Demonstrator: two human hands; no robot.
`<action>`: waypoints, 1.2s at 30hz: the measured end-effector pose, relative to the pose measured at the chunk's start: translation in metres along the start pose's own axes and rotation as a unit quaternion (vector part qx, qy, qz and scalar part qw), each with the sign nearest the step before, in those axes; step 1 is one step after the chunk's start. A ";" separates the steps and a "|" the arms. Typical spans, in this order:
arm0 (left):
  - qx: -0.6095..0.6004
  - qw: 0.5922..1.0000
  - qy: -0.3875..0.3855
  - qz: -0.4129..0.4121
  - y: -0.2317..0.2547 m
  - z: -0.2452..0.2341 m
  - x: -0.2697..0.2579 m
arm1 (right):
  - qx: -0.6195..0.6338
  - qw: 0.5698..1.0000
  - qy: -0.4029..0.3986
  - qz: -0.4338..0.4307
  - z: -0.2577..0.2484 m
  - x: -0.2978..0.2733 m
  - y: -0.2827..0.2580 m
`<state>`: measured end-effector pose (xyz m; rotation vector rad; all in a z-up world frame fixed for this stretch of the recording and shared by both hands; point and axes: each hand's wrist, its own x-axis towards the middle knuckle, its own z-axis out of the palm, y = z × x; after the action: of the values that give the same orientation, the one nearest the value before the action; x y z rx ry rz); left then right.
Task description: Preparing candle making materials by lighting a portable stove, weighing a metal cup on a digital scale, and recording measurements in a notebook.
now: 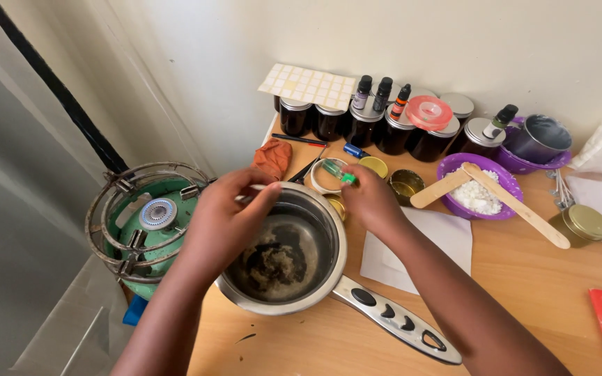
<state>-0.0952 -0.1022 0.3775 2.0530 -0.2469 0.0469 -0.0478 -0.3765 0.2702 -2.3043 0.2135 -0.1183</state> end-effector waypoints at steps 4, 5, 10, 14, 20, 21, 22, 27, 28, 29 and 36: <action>-0.027 0.998 0.060 -0.011 -0.045 -0.025 -0.020 | 0.192 0.976 -0.098 0.031 -0.052 -0.085 -0.045; -0.028 0.995 0.088 -0.040 -0.051 -0.032 -0.026 | 0.172 0.968 -0.171 0.058 -0.062 -0.097 -0.041; -0.163 0.973 0.077 -0.142 -0.045 -0.042 -0.076 | 0.067 0.916 -0.371 0.136 -0.097 -0.145 -0.027; -0.132 0.968 -0.129 -0.172 0.017 -0.018 -0.108 | 0.077 0.894 -0.420 0.139 -0.095 -0.162 -0.020; -0.302 0.757 -0.382 -0.437 0.001 0.088 -0.130 | 0.048 0.899 -0.374 0.221 -0.083 -0.181 -0.039; -0.527 0.627 -0.266 -0.508 -0.017 0.119 -0.136 | 0.039 0.903 -0.358 0.235 -0.082 -0.183 -0.042; -0.526 0.628 -0.265 -0.508 -0.018 0.130 -0.136 | 0.039 0.903 -0.358 0.234 -0.081 -0.184 -0.037; -0.608 0.663 -0.190 -0.393 -0.005 0.171 -0.128 | 0.036 0.922 -0.325 0.205 -0.078 -0.196 -0.022; -0.608 0.663 -0.191 -0.393 -0.006 0.173 -0.125 | 0.035 0.922 -0.325 0.206 -0.076 -0.197 -0.022; -0.587 0.697 -0.164 -0.377 -0.007 0.177 -0.123 | -0.049 0.946 -0.285 0.143 -0.075 -0.199 -0.022; -0.540 0.786 -0.135 -0.270 -0.030 0.176 -0.115 | 0.129 0.967 -0.220 -0.012 -0.054 -0.196 -0.024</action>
<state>-0.2141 -0.2249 0.2515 0.8940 0.1474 -0.6160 -0.2458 -0.3624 0.3208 -2.0128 -0.0559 0.3343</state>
